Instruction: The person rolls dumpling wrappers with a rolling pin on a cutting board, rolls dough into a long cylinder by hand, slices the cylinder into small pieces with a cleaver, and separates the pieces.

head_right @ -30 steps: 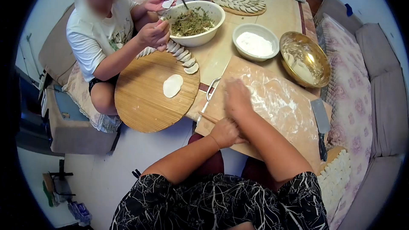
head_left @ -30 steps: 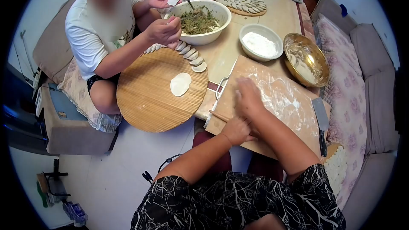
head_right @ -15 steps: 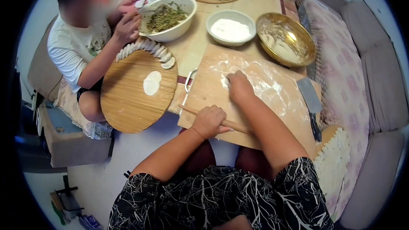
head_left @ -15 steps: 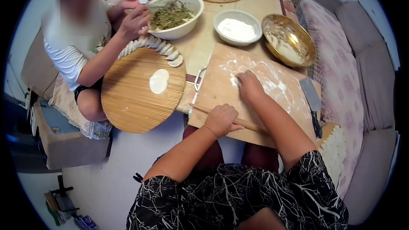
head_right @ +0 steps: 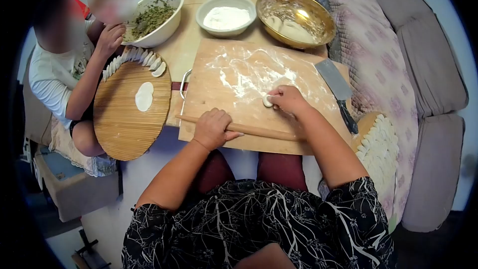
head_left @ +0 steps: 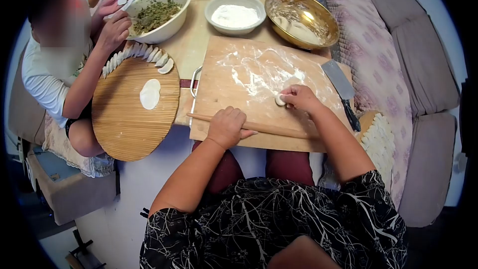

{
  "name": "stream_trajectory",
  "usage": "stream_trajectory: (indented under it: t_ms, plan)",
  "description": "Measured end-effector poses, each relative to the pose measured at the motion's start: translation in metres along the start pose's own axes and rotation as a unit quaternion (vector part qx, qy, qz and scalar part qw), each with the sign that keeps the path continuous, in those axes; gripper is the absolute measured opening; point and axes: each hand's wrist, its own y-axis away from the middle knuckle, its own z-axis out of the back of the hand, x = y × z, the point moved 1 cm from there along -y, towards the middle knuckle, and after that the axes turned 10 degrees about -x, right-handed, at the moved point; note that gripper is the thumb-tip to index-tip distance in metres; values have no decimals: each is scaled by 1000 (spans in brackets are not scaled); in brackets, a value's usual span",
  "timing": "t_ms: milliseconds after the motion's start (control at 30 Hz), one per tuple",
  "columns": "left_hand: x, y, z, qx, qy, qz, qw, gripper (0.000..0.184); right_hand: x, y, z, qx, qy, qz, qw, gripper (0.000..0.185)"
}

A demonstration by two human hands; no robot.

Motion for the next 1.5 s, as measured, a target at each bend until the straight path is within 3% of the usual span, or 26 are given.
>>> stream_trajectory:
  t_ms: [33, 100, 167, 200, 267, 300, 367, 400, 433, 500, 800, 900, 967, 1000, 1033, 1100, 1167, 1233, 1267, 1300, 1367, 1433, 1500]
  plan:
    - [-1, 0, 0, 1, -2, 0, 1000, 43, -7, 5, 7, 14, -36, -74, 997, 22]
    - [-2, 1, 1, -2, 2, 0, 1000, 42, -22, 12, 15, 7, -10, -62, 998, 21]
    - [-1, -1, -1, -7, 2, -1, 1000, 42, -44, 5, 19, -53, 42, 71, 995, 19]
    - [-2, 0, -2, -8, -4, -1, 1000, 42, -48, 3, 17, -56, 41, 68, 995, 19]
    - [-1, 1, -2, -9, -18, -4, 1000, 42, -45, -9, 7, -193, 62, 204, 958, 33]
    - [0, 1, -3, -6, -3, -8, 1000, 41, -37, -10, -3, -191, 53, 211, 957, 33]
    - [2, 1, 0, -5, -7, -11, 1000, 40, -20, -5, -29, -299, 268, 293, 868, 54]
    - [0, 1, 0, -12, -1, -18, 1000, 40, -20, -5, -41, -227, 309, 263, 885, 67]
    - [-1, 0, 1, -18, 6, -24, 1000, 41, -11, 0, -45, -225, 300, 271, 886, 67]
    - [-1, -3, 2, -14, 1, -22, 1000, 41, 2, 9, -48, -86, 423, 370, 823, 69]
    - [-1, 3, 1, -17, 13, -27, 999, 41, -7, 3, -55, -124, 389, 316, 856, 71]
    - [0, -4, 2, -7, 13, -30, 999, 41, -11, 4, -60, -100, 291, 321, 896, 69]
    - [-3, 0, 2, 8, 30, -25, 999, 41, -6, 10, -51, -118, 129, 400, 900, 66]
    - [-1, 0, 3, -6, 23, -21, 999, 41, 4, 19, -39, -147, 106, 416, 891, 56]
    - [-1, 1, 3, -18, 15, -18, 1000, 41, 10, 30, -24, -150, 110, 403, 896, 56]
    - [-2, 1, 3, -35, 28, 5, 999, 41, 17, 40, -2, -10, 160, 155, 975, 45]
    - [-4, 2, 3, -51, 34, 28, 998, 41, 4, 50, 9, -42, 214, 149, 964, 40]
    - [-7, 4, 2, 14, -7, 114, 993, 44, -21, 52, 13, -100, 285, 201, 932, 46]
    - [-6, -1, 2, 18, -6, 107, 994, 44, -41, 46, 10, -175, 315, 263, 895, 50]
    - [-5, -7, 3, 36, -27, 111, 993, 51, -47, 41, 7, -178, 310, 256, 898, 50]
    - [5, -18, -2, 60, -50, 111, 991, 59, -53, 25, 6, -251, 373, 324, 832, 54]
    - [23, -32, -10, 48, -182, 137, 972, 76, -45, 14, 6, -246, 365, 286, 851, 56]
    - [28, -39, -4, 56, -184, 147, 970, 76, -41, 4, 9, -242, 367, 252, 862, 59]
